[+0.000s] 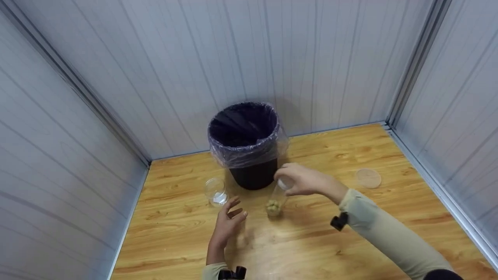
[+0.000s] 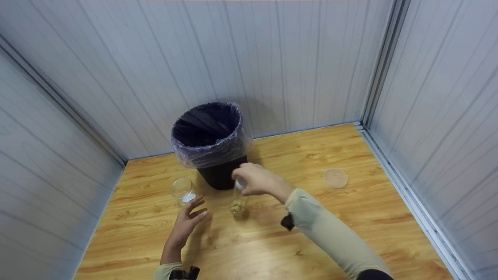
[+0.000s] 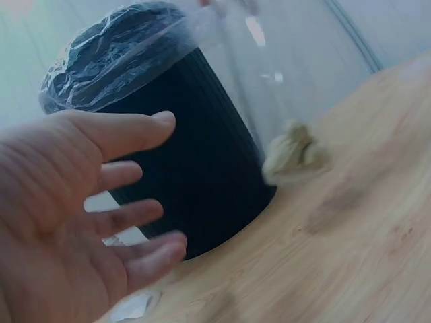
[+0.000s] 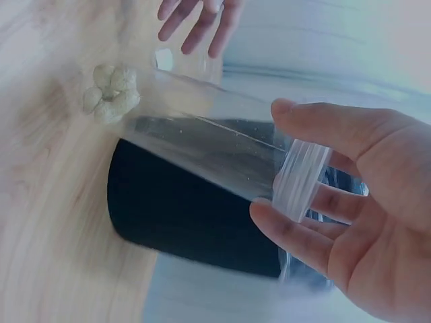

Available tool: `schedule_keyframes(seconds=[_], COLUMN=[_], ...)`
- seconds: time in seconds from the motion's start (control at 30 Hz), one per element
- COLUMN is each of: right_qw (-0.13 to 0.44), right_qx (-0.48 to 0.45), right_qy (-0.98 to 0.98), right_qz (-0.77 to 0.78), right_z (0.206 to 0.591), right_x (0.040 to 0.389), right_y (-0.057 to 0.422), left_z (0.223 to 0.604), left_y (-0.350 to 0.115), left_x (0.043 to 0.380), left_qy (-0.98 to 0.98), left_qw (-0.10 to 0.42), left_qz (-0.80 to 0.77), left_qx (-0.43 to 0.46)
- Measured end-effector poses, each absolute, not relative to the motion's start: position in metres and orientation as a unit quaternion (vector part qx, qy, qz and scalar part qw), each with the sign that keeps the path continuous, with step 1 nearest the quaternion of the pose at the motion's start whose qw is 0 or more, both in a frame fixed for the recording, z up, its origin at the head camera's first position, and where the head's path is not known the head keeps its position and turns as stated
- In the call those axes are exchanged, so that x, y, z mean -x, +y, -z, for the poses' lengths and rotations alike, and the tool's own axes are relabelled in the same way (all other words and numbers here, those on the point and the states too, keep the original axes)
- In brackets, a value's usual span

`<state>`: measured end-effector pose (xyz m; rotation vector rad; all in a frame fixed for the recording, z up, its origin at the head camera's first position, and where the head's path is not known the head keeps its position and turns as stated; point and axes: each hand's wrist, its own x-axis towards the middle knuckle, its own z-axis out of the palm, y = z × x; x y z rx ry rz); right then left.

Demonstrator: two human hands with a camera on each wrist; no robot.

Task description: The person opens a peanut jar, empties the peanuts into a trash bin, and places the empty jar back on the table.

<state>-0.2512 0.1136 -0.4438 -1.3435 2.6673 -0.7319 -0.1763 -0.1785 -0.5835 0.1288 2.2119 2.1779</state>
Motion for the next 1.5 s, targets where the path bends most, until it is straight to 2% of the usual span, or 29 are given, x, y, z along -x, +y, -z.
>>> schedule_keyframes(seconds=[0.3, 0.47, 0.63, 0.8, 1.0, 1.5], right_qw=[0.02, -0.001, 0.025, 0.05, 0.043, 0.061], right_qx=[0.399, 0.375, 0.327, 0.293, 0.291, 0.285], right_qy=[0.867, 0.865, 0.853, 0.829, 0.812, 0.773], right_qz=[0.297, 0.333, 0.407, 0.474, 0.504, 0.564], right_z=[0.447, 0.441, 0.443, 0.45, 0.455, 0.457], right_x=[0.248, 0.245, 0.243, 0.241, 0.241, 0.234], right_y=[0.185, 0.21, 0.226, 0.236, 0.237, 0.229], left_z=[0.584, 0.591, 0.591, 0.585, 0.573, 0.574], left_y=[-0.167, -0.16, -0.153, -0.144, -0.128, -0.1], left_x=[0.178, 0.183, 0.188, 0.193, 0.203, 0.207], left_qy=[0.684, 0.668, 0.638, 0.58, 0.545, 0.431], left_qw=[-0.007, -0.018, -0.023, -0.033, -0.001, 0.042], left_qz=[-0.726, -0.741, -0.768, -0.813, -0.837, -0.891], left_qx=[-0.063, -0.064, -0.049, -0.038, -0.047, -0.138])
